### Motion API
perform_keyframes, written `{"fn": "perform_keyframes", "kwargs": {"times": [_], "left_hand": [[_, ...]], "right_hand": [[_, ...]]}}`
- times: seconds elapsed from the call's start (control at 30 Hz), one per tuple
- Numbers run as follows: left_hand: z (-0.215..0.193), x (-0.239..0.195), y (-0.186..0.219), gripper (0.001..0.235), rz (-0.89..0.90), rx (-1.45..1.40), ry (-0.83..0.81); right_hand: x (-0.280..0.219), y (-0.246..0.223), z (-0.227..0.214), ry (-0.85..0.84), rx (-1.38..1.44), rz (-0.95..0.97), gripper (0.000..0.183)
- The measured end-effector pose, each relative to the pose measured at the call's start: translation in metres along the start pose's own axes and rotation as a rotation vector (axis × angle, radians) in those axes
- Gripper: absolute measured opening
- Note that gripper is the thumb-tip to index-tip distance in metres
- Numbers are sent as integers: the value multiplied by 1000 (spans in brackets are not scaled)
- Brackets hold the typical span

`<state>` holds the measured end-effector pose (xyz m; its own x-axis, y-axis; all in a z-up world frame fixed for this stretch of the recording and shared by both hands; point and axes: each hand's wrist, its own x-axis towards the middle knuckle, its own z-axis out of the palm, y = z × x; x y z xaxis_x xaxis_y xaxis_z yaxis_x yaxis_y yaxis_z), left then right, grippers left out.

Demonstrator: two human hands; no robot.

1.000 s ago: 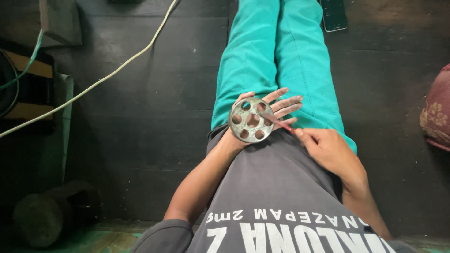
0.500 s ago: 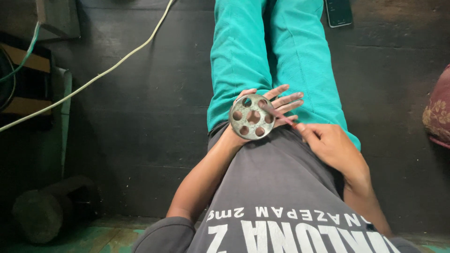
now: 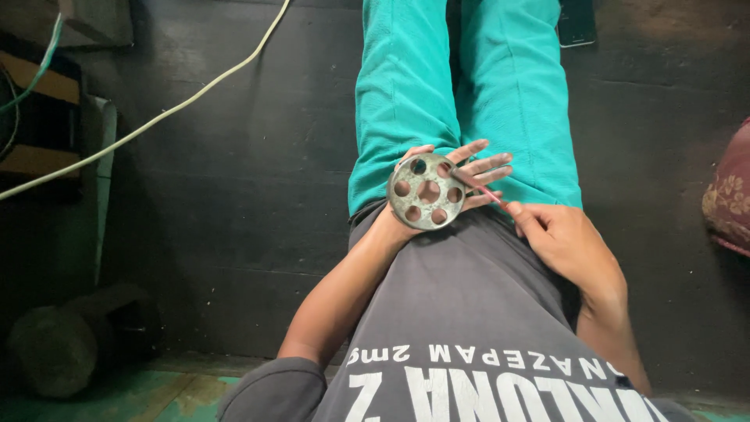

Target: Cleaning a circular metal engine component with a small brush while sitting on the floor

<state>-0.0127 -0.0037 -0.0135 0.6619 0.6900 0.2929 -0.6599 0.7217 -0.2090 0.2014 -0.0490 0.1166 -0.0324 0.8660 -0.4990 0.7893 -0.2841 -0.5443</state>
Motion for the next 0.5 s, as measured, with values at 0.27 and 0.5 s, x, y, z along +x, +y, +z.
{"fn": "perform_keyframes", "kwargs": {"times": [0.27,0.5], "left_hand": [[-1,0,0,68,-9,15,-22],[-4,3,2,69,-52,-42,-14]], "right_hand": [[-6,-20,8,-11,-122,28,38],[-4,7,-5,-35,-42,36,49]]}}
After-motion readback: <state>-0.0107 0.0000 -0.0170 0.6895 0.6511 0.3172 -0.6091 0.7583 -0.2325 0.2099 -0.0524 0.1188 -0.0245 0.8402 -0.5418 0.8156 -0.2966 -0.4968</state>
